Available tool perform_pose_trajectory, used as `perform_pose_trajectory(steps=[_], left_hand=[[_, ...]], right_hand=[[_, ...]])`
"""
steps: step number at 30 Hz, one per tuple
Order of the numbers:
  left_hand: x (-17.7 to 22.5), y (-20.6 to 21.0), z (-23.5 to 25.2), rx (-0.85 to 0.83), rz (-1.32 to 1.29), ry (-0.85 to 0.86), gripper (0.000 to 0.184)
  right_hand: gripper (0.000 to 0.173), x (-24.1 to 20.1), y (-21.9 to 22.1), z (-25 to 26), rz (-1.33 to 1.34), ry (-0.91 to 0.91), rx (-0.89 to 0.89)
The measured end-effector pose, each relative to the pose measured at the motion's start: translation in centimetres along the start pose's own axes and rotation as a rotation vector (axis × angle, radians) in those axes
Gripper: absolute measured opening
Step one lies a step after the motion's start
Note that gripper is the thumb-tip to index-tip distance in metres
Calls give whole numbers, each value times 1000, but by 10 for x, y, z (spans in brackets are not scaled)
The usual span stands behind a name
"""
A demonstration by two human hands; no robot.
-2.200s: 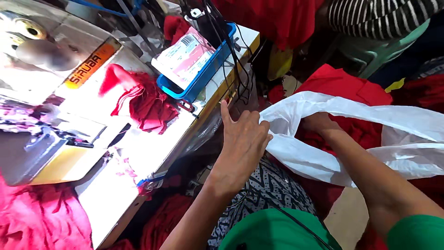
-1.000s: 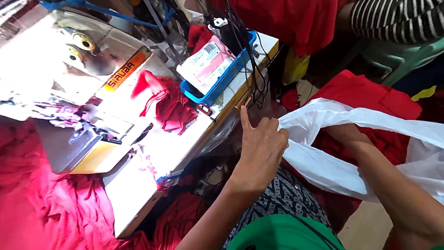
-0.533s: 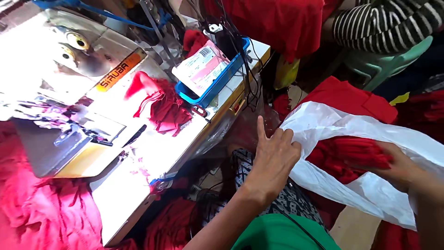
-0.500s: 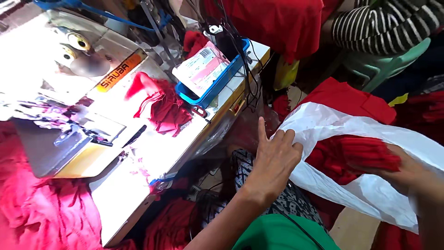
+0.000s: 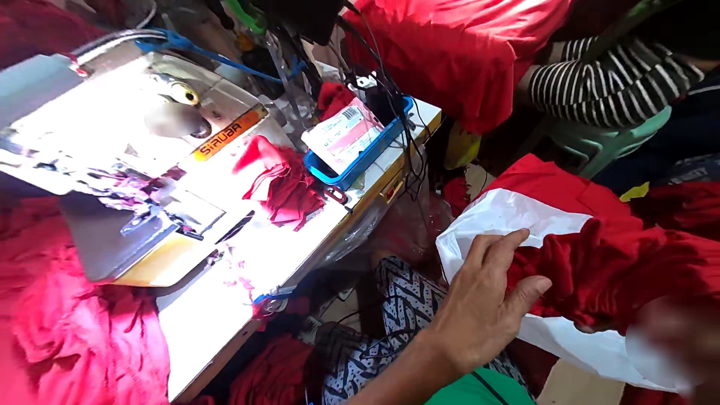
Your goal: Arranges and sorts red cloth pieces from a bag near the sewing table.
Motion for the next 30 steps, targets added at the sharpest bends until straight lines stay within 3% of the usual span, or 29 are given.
perform_pose_trajectory(steps=[3,7,12,14,18,22,26,30], left_hand=[[2,-4,-6,34,-174,-59,50],[1,-22,-14,229,-222,-30,47],[-8,-53,-26,429,-263,-68,44],[-12,-67,-34,423,-272,-99,57],[-28,-100,-57,491,-327,-144,85],[-32,-134,-87,681,-372,-146,82],[-37,-159,-118,723,-300,-136,60],[-52,-174,-140,889,-296,-290,40]], right_hand=[[23,0,27,16,15,-69,-75],[21,9,58,38,76,-112,-120],[17,16,105,51,-6,-89,-6],[14,22,130,59,1,-51,15],[18,37,183,76,77,-28,-115],[17,66,213,92,367,257,-118],[32,90,239,106,891,612,-312],[26,107,258,106,961,733,-311]])
Point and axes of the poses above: each hand's wrist, its own z-axis towards the middle knuckle, its own y-axis out of the palm, x = y × z, the point moved 6 cm from there along z, towards the middle knuckle, and after that the axes turned 3 degrees about -y, right-handed, at the moved point
